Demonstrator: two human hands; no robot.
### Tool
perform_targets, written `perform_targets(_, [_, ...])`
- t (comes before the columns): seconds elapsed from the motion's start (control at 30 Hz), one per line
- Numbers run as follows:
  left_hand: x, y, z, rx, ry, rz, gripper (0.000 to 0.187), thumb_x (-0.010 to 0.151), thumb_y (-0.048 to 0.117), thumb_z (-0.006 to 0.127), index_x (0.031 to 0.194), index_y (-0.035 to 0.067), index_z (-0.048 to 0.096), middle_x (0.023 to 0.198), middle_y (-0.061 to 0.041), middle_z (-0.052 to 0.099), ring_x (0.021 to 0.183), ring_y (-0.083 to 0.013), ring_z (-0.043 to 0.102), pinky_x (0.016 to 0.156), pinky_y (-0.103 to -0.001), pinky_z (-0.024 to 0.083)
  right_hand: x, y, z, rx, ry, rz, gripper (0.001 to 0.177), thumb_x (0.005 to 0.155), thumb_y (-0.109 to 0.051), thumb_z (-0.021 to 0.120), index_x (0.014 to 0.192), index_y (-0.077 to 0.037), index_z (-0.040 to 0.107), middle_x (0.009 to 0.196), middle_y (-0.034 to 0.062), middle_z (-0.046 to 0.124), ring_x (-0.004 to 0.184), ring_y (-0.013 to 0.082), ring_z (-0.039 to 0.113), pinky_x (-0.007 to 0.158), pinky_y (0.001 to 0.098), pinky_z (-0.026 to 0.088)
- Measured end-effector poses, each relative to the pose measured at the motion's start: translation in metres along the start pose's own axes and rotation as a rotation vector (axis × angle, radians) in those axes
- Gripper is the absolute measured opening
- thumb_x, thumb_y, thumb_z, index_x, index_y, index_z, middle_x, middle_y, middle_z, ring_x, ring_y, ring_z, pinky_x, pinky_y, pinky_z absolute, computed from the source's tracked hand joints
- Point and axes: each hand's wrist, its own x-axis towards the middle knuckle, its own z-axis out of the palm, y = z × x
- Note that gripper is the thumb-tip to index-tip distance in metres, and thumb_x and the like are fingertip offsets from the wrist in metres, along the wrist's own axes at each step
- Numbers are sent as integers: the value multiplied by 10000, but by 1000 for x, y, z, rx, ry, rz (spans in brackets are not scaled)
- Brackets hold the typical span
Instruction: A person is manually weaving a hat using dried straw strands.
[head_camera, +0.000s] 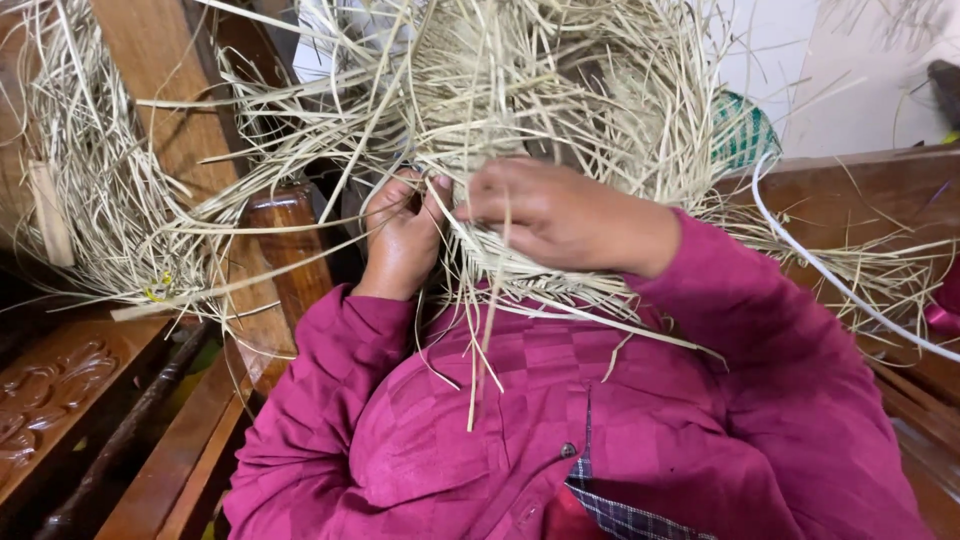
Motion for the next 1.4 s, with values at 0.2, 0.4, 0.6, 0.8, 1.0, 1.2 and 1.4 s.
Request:
perform_targets(0.2, [-7,5,-3,12,24,1,82,949,105,759,945,64,689,858,-16,678,807,-90,597,724,-269,546,23,-24,-15,-69,-233,102,268,885,49,496,1025,-28,711,971,209,625,852,449,673,899,618,526])
perform_targets(0.4, [-11,1,-6,-52,-4,2,66,979,85,718,1022,54,679,926,-5,642,879,-87,580,768,-248,513,6,-3,-5,-157,-245,112,295,896,-56,501,1099,-98,710,1088,130,652,963,373,659,918,562,511])
perform_targets(0.6, [27,22,-45,13,232,-68,68,991,180,701,1001,126,660,797,-92,660,634,-154,663,550,-262,587,7,-6,-7,-199,-281,167,377,869,-13,529,1139,-138,761,888,53,602,853,270,582,841,462,529])
perform_targets(0.8, [24,132,-53,-342,332,24,113,1002,78,612,1109,43,619,935,-56,694,784,-174,732,691,-297,705,0,-4,-6,-185,-252,118,255,862,-22,569,1050,-80,732,1034,148,644,913,369,606,831,558,530])
perform_targets(1.0, [-49,111,-18,-69,2,33,352,1013,1,500,1364,-18,512,1211,-155,610,1089,-241,667,958,-383,607,0,1,-13,-158,-280,108,265,882,-49,557,1084,-90,725,1028,147,620,898,368,613,850,559,528])
perform_targets(1.2, [-40,70,-16,105,-35,-188,229,933,36,702,1152,-32,702,1021,-147,730,851,-180,696,793,-308,640,11,-15,-20,-270,-250,71,172,895,-94,568,1021,-123,682,950,106,576,842,348,613,763,524,542])
perform_targets(1.4, [-24,52,-15,102,-74,-88,72,986,112,725,959,46,738,800,-38,704,736,-78,619,691,-250,554,6,2,-11,-299,-200,89,210,933,-101,498,990,-102,701,889,77,599,766,283,612,725,408,550])
